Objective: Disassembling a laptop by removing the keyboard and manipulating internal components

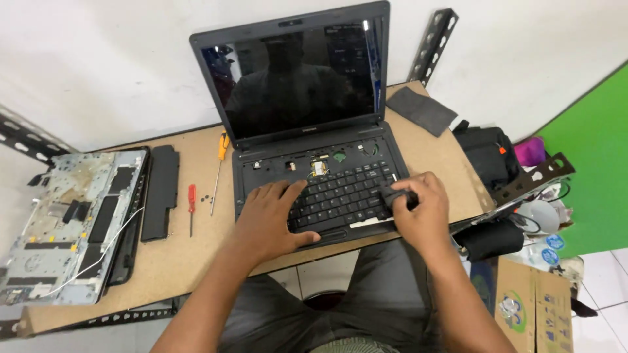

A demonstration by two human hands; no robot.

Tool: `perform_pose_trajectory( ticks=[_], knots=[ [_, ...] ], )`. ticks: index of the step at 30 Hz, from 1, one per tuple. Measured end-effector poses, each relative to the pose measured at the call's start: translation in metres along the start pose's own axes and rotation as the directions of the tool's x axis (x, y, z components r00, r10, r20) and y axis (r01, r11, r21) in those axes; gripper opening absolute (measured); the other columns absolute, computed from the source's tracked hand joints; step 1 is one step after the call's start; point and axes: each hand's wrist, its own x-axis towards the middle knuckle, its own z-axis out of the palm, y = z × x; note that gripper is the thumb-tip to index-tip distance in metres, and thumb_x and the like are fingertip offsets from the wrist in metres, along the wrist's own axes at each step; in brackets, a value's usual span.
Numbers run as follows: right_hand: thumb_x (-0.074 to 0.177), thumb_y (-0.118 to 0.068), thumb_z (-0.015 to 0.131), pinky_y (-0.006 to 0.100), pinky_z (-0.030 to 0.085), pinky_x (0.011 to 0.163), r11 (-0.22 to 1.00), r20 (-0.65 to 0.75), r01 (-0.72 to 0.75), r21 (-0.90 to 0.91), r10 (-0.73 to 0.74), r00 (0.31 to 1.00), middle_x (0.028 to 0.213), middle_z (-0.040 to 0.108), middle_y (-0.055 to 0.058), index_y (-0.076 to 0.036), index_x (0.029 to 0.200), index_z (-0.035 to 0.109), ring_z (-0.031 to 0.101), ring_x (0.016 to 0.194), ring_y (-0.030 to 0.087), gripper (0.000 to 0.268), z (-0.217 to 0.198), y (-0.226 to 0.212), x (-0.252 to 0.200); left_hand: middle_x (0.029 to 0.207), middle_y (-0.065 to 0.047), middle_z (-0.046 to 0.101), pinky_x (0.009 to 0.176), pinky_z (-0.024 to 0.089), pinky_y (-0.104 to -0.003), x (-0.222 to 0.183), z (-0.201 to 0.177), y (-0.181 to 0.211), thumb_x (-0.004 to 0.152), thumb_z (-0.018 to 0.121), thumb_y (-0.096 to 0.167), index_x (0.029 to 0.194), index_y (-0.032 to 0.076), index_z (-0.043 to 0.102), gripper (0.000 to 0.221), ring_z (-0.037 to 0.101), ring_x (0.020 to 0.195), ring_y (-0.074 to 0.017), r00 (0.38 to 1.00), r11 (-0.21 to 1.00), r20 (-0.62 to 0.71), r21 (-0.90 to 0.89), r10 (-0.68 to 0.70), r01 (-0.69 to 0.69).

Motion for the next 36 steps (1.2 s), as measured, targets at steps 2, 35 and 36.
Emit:
perform_pose_trajectory(
  ticks=[2, 35, 36],
  knots=[
    [0.069, 0.002, 0.06, 0.041, 0.047, 0.07, 0.999, -0.014, -0.042, -0.012, 0.042, 0.999, 0.075, 0.054, 0.011, -0.012, 0.081, 0.071, 0.058, 0.074, 0.034, 0.021, -0.01, 0.006, -0.001, 0.123, -0.017, 0.053, 0.102, 0.034, -0.05, 0.0, 0.006, -0.004, 0.068, 0.063, 0.073, 0.139, 0.017, 0.039, 0.093, 0.047, 0.122, -0.035, 0.998, 1.0, -0.058, 0.009, 0.022, -0.022],
    [0.09, 0.01, 0.06, 0.025, 0.044, 0.082, 0.928, -0.061, -0.019, 0.373, 0.045, 0.997, 0.097, 0.059, 0.012, 0.002, 0.102, 0.064, 0.055, 0.089, 0.017, 0.015, -0.011, 0.035, -0.014, 0.083, -0.008, 0.057, 0.073, 0.04, -0.041, -0.129, -0.02, -0.084, 0.058, 0.085, 0.054, 0.087, 0.006, 0.05, 0.066, 0.055, 0.084, -0.0303, 0.532, 0.778, -0.613, -0.238, -0.584, 0.581],
    [0.09, 0.012, 0.058, 0.027, 0.043, 0.082, 0.946, -0.092, 0.017, 0.324, 0.013, 0.996, 0.097, 0.059, 0.014, 0.002, 0.102, 0.064, 0.055, 0.09, 0.019, 0.016, -0.01, 0.037, -0.015, 0.078, -0.008, 0.055, 0.069, 0.039, -0.04, -0.131, -0.021, -0.086, 0.058, 0.085, 0.054, 0.085, 0.008, 0.047, 0.066, 0.054, 0.078, -0.0296, 0.481, 0.74, -0.62, -0.261, -0.621, 0.62]
  ],
)
